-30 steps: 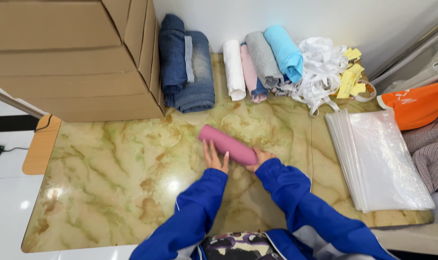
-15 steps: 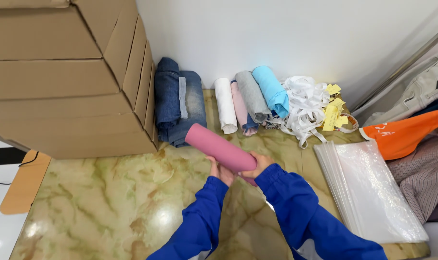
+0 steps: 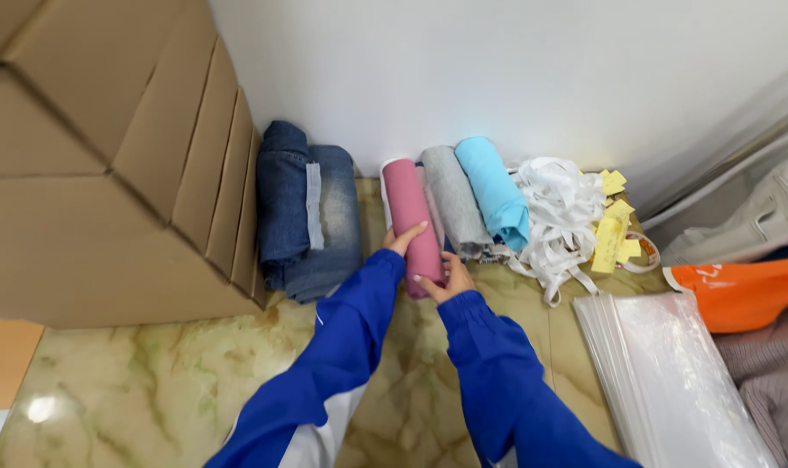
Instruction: The person folds several shirts on a marble-patterned table, including a pink shirt, an orange shirt, a black shirt, and a white shirt. After folding each item, they place it in a stack. The person then retrieves a clear plastic bag and places the folded white shirt inside it.
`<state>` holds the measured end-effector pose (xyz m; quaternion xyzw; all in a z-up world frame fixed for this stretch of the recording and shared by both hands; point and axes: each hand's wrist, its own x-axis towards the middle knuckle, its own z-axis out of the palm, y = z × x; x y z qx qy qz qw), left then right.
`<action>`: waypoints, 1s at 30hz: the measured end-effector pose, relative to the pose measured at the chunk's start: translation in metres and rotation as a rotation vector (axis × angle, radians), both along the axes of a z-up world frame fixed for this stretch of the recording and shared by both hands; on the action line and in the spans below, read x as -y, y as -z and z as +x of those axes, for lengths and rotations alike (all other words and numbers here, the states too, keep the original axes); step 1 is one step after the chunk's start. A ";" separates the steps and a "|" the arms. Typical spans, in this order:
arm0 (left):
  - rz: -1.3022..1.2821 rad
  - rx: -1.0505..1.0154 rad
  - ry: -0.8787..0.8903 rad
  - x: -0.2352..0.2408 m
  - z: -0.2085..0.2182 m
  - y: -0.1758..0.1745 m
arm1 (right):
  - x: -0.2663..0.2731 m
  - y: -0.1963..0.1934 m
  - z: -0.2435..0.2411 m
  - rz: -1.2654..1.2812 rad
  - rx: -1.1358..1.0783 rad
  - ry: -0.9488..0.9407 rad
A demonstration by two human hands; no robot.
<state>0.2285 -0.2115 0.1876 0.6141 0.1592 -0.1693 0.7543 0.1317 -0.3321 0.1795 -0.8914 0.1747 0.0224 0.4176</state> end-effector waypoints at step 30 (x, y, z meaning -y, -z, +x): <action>-0.254 0.276 -0.148 -0.113 -0.177 -0.021 | 0.028 -0.139 -0.191 0.470 0.569 0.210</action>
